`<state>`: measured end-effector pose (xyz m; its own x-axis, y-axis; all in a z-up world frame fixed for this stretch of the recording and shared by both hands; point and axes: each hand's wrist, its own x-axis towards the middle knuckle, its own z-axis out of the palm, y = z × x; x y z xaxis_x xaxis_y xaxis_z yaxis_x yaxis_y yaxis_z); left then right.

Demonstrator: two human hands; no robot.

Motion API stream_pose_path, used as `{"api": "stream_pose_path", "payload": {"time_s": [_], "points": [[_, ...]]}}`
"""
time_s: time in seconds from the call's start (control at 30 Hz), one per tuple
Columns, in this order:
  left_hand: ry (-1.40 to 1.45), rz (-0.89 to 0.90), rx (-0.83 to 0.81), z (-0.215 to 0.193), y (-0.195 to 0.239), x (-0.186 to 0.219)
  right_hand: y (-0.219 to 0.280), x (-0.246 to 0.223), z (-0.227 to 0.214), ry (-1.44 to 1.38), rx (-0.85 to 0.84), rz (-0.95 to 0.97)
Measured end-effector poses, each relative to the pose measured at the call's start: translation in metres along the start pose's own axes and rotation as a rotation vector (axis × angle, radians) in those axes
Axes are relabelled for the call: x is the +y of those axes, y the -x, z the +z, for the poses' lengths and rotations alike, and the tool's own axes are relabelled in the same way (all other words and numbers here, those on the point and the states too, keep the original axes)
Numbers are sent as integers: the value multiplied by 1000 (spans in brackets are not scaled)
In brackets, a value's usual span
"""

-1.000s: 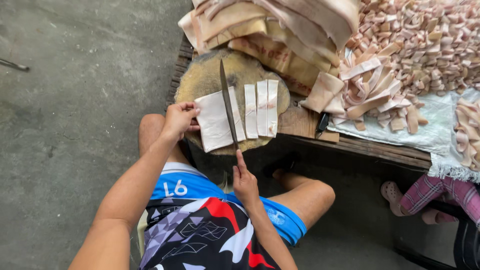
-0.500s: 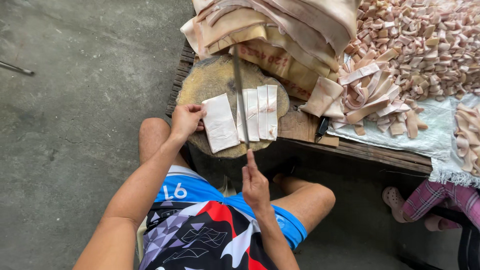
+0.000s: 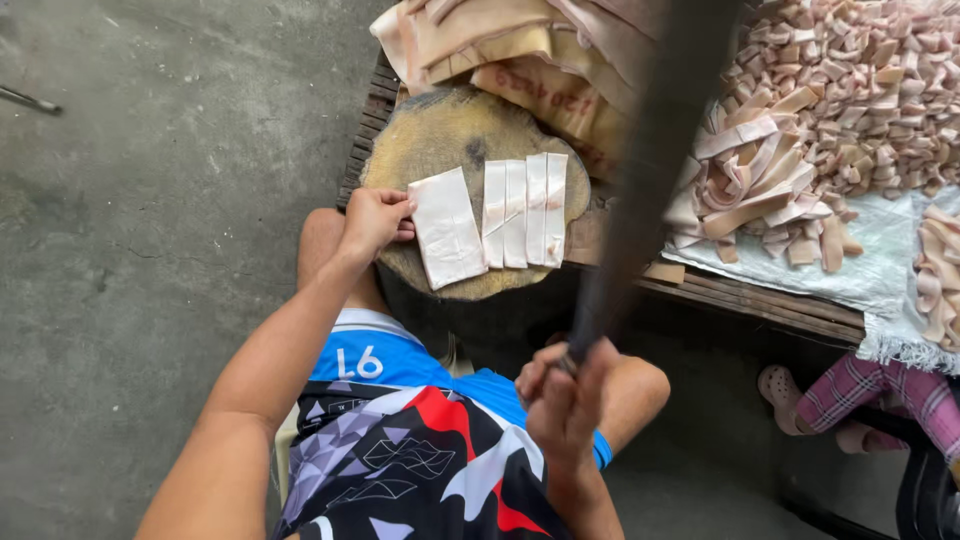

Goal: The person sits at a low wooden table and uses a large knife to slice sheets of pork skin into thin strips on a round wooden cutting board. The person repeatedly picks up sheets of skin, cuts them into strips, and places the cut pieces onto a white cloth on the table.

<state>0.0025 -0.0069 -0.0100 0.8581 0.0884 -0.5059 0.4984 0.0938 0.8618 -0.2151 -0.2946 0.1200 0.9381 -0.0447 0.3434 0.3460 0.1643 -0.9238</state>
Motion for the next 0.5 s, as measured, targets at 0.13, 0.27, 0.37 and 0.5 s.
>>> {"api": "stream_pose_path", "payload": {"time_s": [0.13, 0.27, 0.37, 0.5], "points": [[9, -25, 8, 0, -9, -3, 16, 78, 3, 131, -26, -78], [-1, 29, 5, -1, -10, -32, 26, 130, 25, 818, -196, 206], [31, 108, -11, -7, -34, -22, 9, 126, 25, 795, -199, 255], [-75, 41, 24, -6, -16, -16, -25, 93, 20, 677, -183, 463]]}}
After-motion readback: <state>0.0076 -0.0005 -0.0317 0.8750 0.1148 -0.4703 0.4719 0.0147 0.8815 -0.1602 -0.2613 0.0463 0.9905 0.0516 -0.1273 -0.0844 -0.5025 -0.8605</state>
